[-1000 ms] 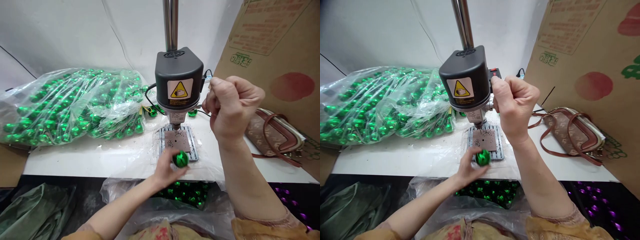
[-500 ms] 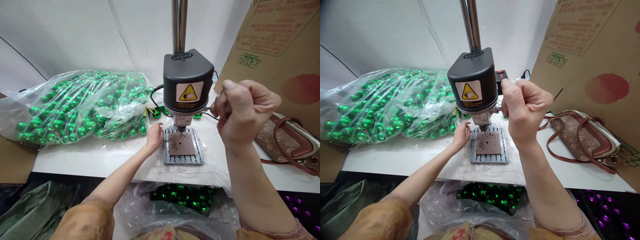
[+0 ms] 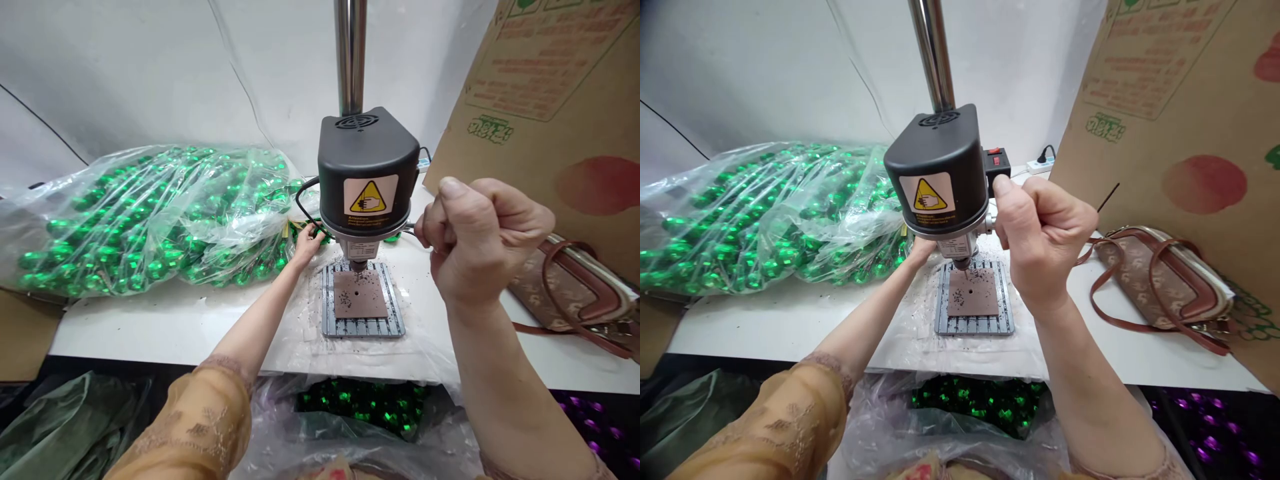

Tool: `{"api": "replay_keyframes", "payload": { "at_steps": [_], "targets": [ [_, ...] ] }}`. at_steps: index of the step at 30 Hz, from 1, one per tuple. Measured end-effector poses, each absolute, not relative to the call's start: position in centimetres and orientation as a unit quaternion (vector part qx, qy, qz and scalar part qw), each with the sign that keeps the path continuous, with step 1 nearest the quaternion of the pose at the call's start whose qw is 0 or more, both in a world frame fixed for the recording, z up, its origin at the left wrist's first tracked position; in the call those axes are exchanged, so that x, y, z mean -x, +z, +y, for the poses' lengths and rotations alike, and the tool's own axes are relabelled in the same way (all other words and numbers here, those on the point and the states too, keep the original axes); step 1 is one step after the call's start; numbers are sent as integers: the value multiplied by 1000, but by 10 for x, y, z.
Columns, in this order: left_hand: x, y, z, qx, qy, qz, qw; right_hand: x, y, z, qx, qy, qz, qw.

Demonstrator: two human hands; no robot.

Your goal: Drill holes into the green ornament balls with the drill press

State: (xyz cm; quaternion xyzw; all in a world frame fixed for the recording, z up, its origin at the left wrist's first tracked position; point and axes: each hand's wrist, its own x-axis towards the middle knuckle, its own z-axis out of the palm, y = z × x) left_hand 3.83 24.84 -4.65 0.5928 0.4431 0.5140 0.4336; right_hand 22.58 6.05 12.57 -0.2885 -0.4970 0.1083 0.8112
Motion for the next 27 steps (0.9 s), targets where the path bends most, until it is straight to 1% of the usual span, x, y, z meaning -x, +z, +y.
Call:
{"api": "replay_keyframes", "payload": {
  "at_steps": [5,10,14,19,23,27],
  "targets": [
    [-28,-48,199,-553,462,444,533,-226,124,60,290,105,-496,812],
    [-20,-49,151,-568,431,404,574,-227,122,62,276,105,-498,816],
    [-27,-48,131,-614,430,373,547,-227,121,63,282,97,-501,813],
    [-39,-48,124,-665,409,386,492,-227,119,63,309,78,-513,797],
    [-43,-51,121,-702,400,386,445,-228,117,62,298,80,-520,796],
    [-45,-53,118,-719,396,364,441,-228,116,62,312,69,-523,790]
  ]
}}
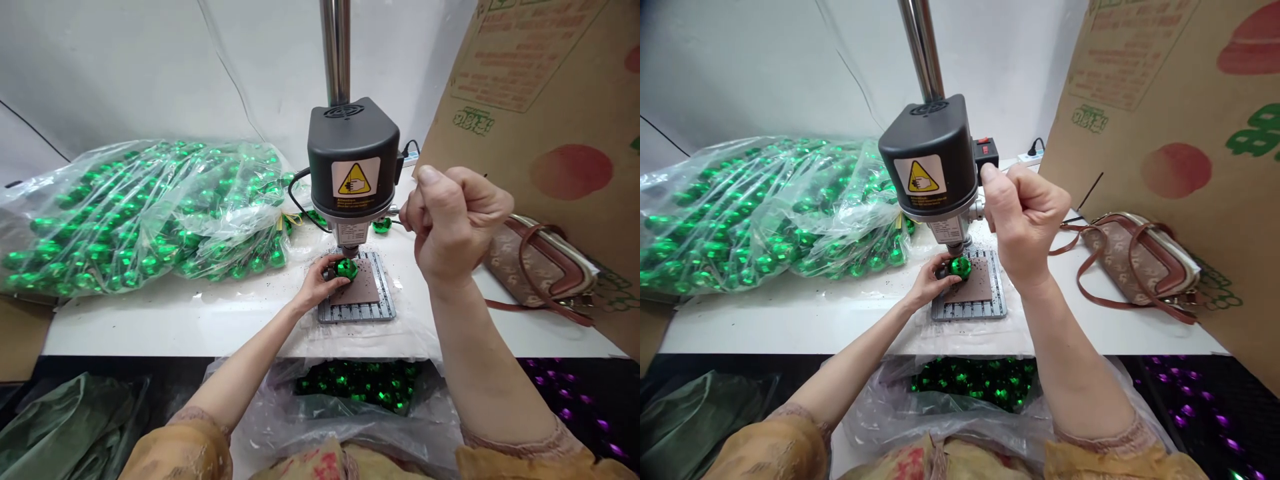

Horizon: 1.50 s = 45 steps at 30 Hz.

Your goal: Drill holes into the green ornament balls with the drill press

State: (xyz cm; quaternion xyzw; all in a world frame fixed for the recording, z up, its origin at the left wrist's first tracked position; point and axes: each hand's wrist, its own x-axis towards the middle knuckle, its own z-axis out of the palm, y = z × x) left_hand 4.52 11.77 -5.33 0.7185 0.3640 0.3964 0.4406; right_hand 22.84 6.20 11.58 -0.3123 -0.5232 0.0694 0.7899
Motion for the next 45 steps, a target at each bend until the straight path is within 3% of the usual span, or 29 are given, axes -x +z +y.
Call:
{"api": "replay_keyframes", "payload": {
  "at_steps": [17,30,45],
  "targets": [
    [-61,-63,98,-679,413,349,496,-229,115,61,313,86,-516,793],
    [-73,-61,85,-674,455,439,382,-230,113,59,316,75,-533,781],
    [-56,-71,112,-611,448,395,520,-233,134,76,324,95,-539,772]
  ]
}}
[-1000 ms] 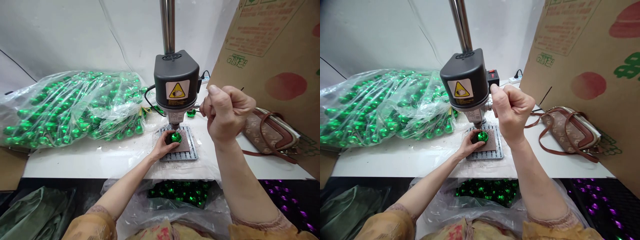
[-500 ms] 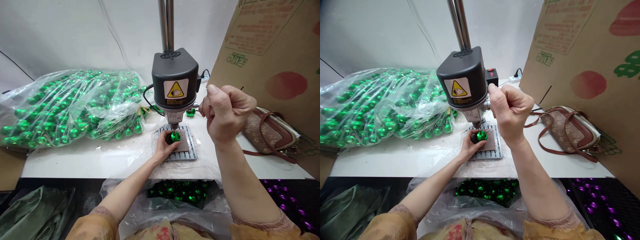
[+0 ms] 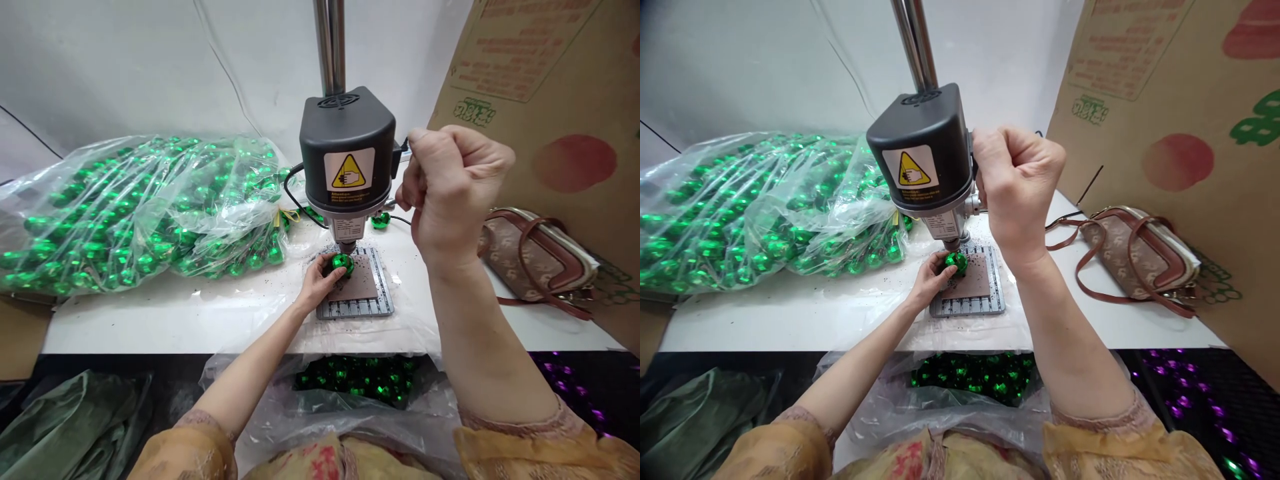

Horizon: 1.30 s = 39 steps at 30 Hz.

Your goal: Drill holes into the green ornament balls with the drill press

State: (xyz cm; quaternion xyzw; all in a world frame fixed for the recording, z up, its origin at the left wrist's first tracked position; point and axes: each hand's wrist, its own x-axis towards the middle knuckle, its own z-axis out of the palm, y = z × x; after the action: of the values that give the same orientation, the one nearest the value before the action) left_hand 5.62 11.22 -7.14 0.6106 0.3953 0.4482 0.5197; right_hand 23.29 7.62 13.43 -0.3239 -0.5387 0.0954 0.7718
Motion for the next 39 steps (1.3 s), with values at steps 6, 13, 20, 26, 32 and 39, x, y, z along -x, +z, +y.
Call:
{"api": "replay_keyframes", "payload": {
  "at_steps": [6,13,20,26,32,39],
  "targets": [
    [-58,-69,108,-638,436,394,498,-231,136,75,328,111,-515,784],
    [-62,-64,92,-706,416,383,426,-229,139,74,324,139,-489,798],
    [-66,-64,86,-704,421,400,410,-231,131,68,316,134,-507,790],
    [-66,-64,87,-705,428,400,399,-226,109,56,323,83,-498,800],
    [-66,-68,89,-700,421,407,408,-225,95,53,283,56,-505,813],
    [-66,-67,89,-696,430,402,411,-227,83,55,255,32,-525,811]
  ]
}}
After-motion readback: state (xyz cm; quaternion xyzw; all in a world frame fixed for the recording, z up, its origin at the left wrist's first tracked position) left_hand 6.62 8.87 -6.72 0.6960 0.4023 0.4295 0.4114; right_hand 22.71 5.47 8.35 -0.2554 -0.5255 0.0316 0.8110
